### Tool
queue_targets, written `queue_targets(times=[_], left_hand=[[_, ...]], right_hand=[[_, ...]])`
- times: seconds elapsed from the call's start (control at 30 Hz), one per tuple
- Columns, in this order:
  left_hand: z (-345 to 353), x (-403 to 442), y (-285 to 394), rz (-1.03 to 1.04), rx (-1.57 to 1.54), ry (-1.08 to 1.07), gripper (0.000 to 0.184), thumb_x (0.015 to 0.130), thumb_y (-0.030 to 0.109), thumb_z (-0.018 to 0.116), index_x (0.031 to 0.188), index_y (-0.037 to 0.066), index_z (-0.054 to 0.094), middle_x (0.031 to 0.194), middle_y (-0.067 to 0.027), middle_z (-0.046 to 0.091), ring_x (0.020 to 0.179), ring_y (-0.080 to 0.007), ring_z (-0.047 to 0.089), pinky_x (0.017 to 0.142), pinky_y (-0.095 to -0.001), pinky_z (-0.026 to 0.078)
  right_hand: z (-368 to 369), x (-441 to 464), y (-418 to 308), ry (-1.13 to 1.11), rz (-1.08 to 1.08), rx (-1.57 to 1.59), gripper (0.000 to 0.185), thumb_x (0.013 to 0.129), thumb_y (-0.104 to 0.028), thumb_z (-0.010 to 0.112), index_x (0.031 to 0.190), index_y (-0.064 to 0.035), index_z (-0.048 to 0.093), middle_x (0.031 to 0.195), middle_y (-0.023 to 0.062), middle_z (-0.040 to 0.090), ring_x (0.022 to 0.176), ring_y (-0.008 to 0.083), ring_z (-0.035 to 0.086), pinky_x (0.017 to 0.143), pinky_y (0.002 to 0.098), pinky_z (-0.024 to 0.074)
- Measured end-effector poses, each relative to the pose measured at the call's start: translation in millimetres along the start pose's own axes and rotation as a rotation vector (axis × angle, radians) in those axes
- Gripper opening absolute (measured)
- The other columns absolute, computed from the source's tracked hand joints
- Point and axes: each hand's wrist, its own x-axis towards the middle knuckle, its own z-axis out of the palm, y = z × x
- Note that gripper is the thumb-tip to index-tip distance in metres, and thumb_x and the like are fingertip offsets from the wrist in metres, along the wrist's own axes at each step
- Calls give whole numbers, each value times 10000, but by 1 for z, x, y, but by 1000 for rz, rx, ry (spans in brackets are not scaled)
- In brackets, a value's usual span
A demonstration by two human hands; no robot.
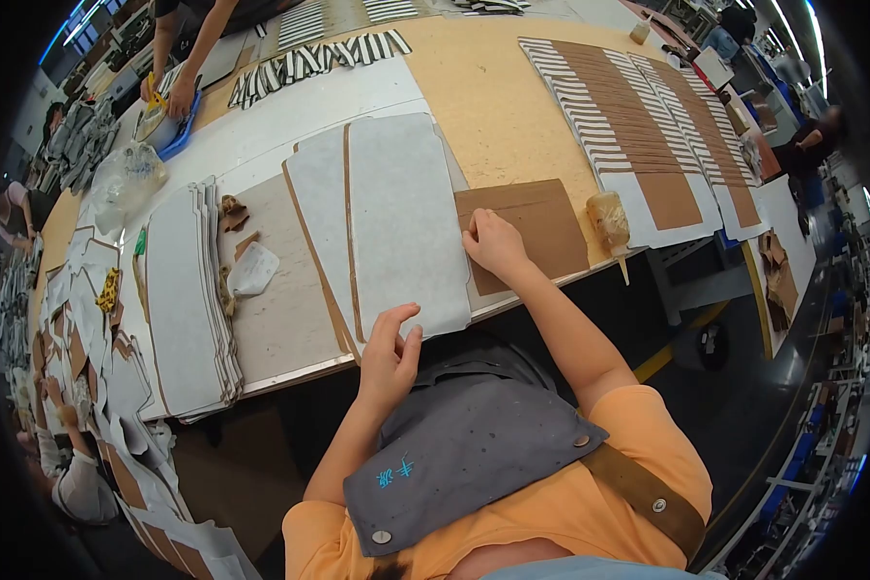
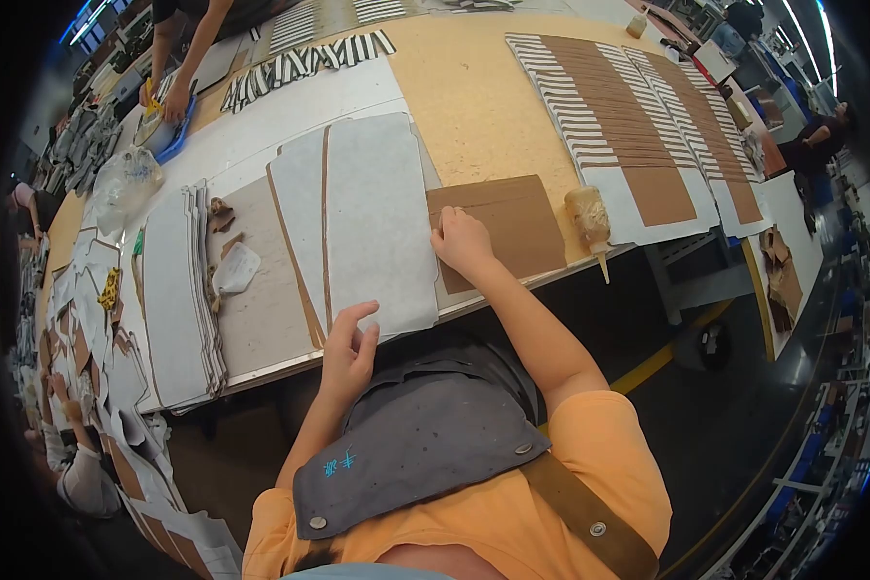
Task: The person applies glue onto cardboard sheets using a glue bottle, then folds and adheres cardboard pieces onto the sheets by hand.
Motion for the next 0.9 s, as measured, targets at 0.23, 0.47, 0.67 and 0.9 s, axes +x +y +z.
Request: queue_targets(times=[0.23, 0.47, 0.67, 0.9], left_hand=[[8, -11, -6, 6, -68, -13, 238, 866, 80, 542, 1098, 30, 542, 1045, -86, 559, 539, -96, 425, 530, -220, 393], [8, -20, -8, 5, -102, -27, 235, 875, 103, 536, 1099, 34, 546, 986, -78, 559, 558, -106, 435, 535, -233, 392], [7, -24, -14, 7, -129, -38, 230, 877, 75, 535, 1100, 28, 554, 806, -43, 524, 586, -75, 477, 550, -211, 392], [13, -21, -19, 1, -197, -76, 229, 877, 124, 538, 1087, 34, 562, 847, -76, 530, 558, -119, 432, 526, -252, 377]], right_hand=[[-2, 17, -18, -121, 47, -216, 209, 766, -155, 564, 870, 21, 518, 902, 203, 585, 806, 348, 623, 701, 411, 515], [3, 20, -19, -101, 92, -250, 168, 754, -156, 551, 836, -9, 558, 900, 187, 607, 806, 337, 625, 712, 422, 508], [-7, 9, -3, 24, 240, 212, 154, 730, -177, 587, 786, -34, 589, 764, 151, 627, 761, 296, 626, 667, 381, 493], [-35, -3, 54, 450, 187, 237, 152, 754, -160, 584, 778, -12, 559, 649, 137, 591, 625, 283, 602, 593, 357, 477]])
